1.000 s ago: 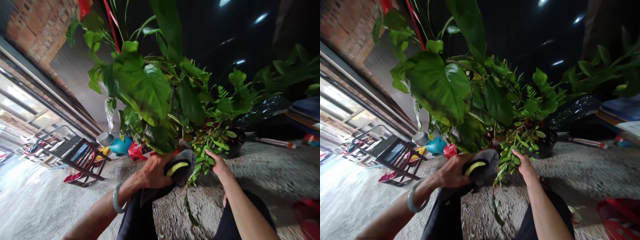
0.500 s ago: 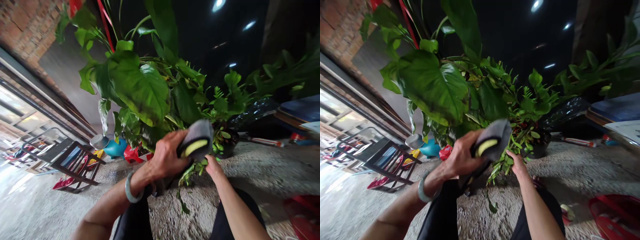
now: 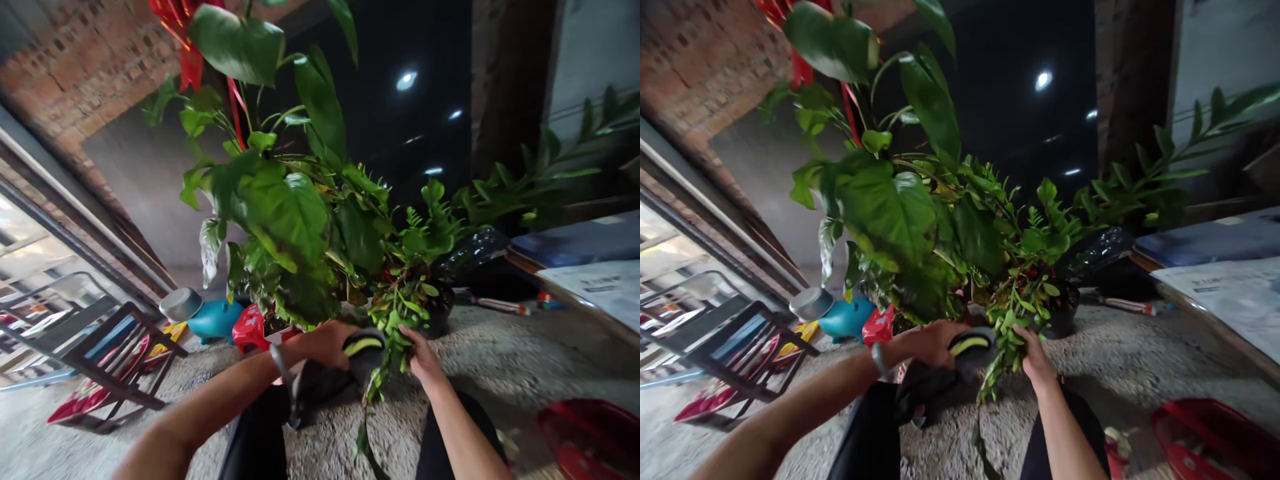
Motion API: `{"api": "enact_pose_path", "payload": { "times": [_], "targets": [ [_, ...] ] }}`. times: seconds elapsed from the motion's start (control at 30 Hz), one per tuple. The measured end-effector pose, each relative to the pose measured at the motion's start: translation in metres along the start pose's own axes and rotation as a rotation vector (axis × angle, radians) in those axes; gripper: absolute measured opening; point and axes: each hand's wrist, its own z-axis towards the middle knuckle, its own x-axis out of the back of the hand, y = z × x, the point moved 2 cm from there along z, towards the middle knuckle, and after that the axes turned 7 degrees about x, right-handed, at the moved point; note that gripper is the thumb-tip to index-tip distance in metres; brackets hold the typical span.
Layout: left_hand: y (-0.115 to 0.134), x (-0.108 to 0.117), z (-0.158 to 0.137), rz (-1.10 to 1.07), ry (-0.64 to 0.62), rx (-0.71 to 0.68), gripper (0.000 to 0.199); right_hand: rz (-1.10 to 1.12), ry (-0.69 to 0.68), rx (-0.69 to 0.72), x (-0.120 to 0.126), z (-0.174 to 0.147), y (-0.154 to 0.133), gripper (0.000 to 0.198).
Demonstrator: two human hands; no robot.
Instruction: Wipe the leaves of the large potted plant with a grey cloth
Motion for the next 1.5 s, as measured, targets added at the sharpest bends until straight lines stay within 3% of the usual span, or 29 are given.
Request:
{"api": "enact_pose_path", "payload": {
  "times": [0.1, 0.17, 0.23, 0.3, 0.37, 0.4, 0.47, 0.53, 0.6, 0.67, 0.77, 0.87, 0.97, 1.03, 1.07, 1.1, 1.17, 1.23, 1.27, 1.33, 1.43, 1.5],
  "targets": [
    [0.026, 0.023, -0.096, -0.125, -0.092, -0.109, 0.067, -0.090, 0.044, 0.015, 0.012, -0.015, 0.002, 0.037],
    [0.048, 0.057, -0.157, -0.239, 0.039, -0.145, 0.066, -0.152, 0.116, 0.054, 0.019, -0.027, 0.004, 0.038],
    [0.067, 0.097, -0.202, -0.270, 0.340, -0.115, 0.060, -0.198, 0.206, 0.123, 0.019, -0.040, 0.002, 0.040],
    [0.082, 0.140, -0.225, -0.178, 0.806, -0.161, 0.061, -0.205, 0.245, 0.201, 0.001, -0.052, -0.007, 0.040],
    [0.093, 0.180, -0.225, -0.055, 1.219, -0.215, 0.062, -0.180, 0.164, 0.261, -0.039, -0.061, -0.026, 0.041],
    [0.095, 0.198, -0.215, -0.021, 1.333, -0.241, 0.061, -0.163, 0.089, 0.280, -0.066, -0.064, -0.038, 0.042],
    [0.093, 0.222, -0.183, -0.030, 1.276, -0.213, 0.054, -0.142, -0.076, 0.274, -0.127, -0.067, -0.064, 0.045],
    [0.080, 0.228, -0.147, -0.031, 1.067, -0.089, 0.044, -0.087, -0.215, 0.222, -0.185, -0.068, -0.087, 0.048],
    [0.057, 0.215, -0.124, 0.015, 0.854, 0.063, 0.034, -0.032, -0.352, 0.151, -0.230, -0.069, -0.102, 0.049],
    [0.034, 0.195, -0.123, 0.083, 0.700, 0.112, 0.034, 0.000, -0.403, 0.170, -0.256, -0.071, -0.108, 0.044],
    [0.019, 0.181, -0.157, 0.075, 0.578, 0.101, 0.037, -0.036, -0.302, 0.321, -0.264, -0.075, -0.102, 0.037],
    [0.032, 0.205, -0.198, -0.045, 0.545, 0.044, 0.031, -0.080, -0.218, 0.417, -0.262, -0.086, -0.087, 0.039],
    [0.051, 0.238, -0.206, -0.197, 0.873, -0.136, 0.033, -0.127, -0.193, 0.488, -0.263, -0.101, -0.076, 0.036],
    [0.054, 0.238, -0.189, -0.242, 1.041, -0.199, 0.040, -0.167, -0.180, 0.516, -0.264, -0.111, -0.072, 0.035],
    [0.051, 0.230, -0.177, -0.241, 1.034, -0.155, 0.042, -0.181, -0.174, 0.515, -0.263, -0.114, -0.071, 0.034],
    [0.045, 0.217, -0.165, -0.224, 0.960, -0.080, 0.042, -0.187, -0.171, 0.505, -0.261, -0.116, -0.070, 0.034],
    [0.032, 0.185, -0.149, -0.195, 0.615, 0.100, 0.038, -0.186, -0.169, 0.475, -0.257, -0.117, -0.070, 0.032],
    [0.023, 0.164, -0.152, -0.161, 0.326, 0.099, 0.036, -0.183, -0.169, 0.461, -0.252, -0.115, -0.071, 0.031],
    [0.022, 0.162, -0.158, -0.155, 0.273, 0.047, 0.035, -0.181, -0.169, 0.453, -0.250, -0.114, -0.070, 0.030],
    [0.025, 0.178, -0.174, -0.190, 0.355, -0.056, 0.036, -0.172, -0.170, 0.433, -0.250, -0.113, -0.068, 0.031],
    [0.033, 0.217, -0.179, -0.318, 0.773, -0.169, 0.044, -0.158, -0.173, 0.404, -0.253, -0.116, -0.062, 0.033],
    [0.033, 0.223, -0.164, -0.345, 1.010, -0.167, 0.052, -0.155, -0.169, 0.393, -0.254, -0.118, -0.059, 0.033]
  ]
}}
